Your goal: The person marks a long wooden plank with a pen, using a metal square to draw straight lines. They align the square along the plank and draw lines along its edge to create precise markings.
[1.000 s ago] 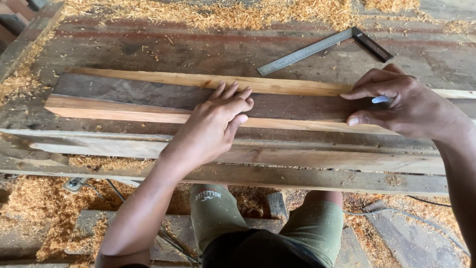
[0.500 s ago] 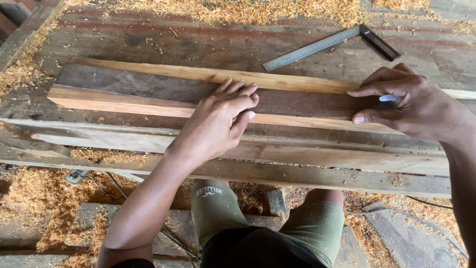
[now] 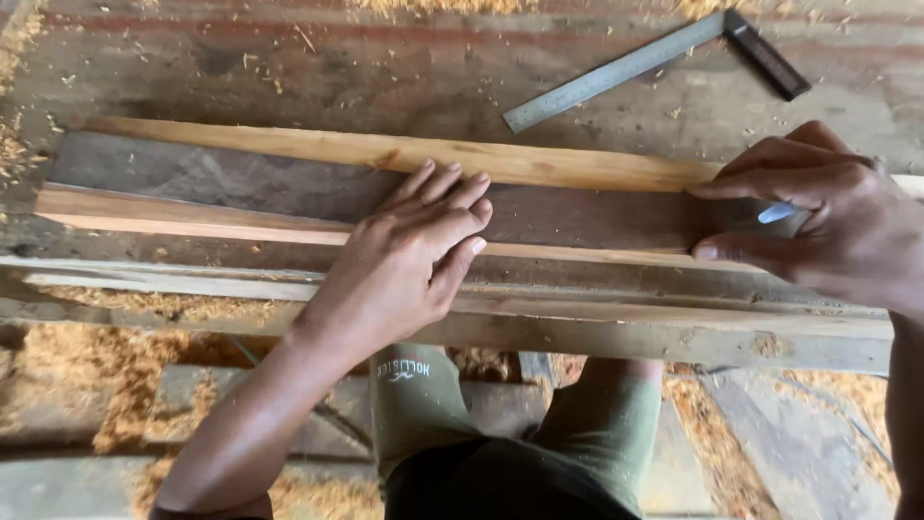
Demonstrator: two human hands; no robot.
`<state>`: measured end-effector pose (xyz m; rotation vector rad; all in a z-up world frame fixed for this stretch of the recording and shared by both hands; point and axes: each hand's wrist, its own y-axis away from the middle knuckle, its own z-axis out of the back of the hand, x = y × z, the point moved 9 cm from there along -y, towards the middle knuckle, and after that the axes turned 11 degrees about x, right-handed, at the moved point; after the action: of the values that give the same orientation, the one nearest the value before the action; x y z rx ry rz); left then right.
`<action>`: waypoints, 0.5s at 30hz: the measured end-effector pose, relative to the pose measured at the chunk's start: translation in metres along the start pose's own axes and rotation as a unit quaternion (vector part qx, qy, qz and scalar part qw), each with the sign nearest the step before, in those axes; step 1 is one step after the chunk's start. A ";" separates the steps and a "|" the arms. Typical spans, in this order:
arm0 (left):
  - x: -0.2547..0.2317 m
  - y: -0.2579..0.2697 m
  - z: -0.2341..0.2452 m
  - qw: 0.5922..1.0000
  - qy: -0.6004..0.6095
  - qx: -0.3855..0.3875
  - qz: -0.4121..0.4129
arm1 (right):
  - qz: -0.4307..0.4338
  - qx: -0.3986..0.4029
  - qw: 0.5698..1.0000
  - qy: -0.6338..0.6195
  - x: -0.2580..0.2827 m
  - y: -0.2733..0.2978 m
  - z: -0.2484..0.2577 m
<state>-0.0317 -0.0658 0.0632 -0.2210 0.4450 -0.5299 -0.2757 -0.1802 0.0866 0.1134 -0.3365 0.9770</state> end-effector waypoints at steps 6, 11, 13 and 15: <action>-0.001 -0.002 0.006 1.000 0.014 -0.011 -0.006 | -0.042 0.062 0.996 0.042 -0.003 -0.002 0.001; 0.003 -0.006 0.003 0.998 0.053 0.025 0.024 | -0.011 0.071 0.992 0.100 0.015 -0.007 0.008; 0.005 -0.008 0.002 0.997 0.063 0.041 0.037 | -0.005 0.082 0.991 0.104 0.016 -0.007 0.007; 0.004 -0.007 -0.002 0.998 0.027 0.046 0.020 | -0.034 0.101 0.990 0.097 0.006 -0.004 0.000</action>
<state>-0.0320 -0.0741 0.0622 -0.1092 0.4763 -0.5174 -0.2692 -0.1775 0.0886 0.2119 -0.0539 0.9444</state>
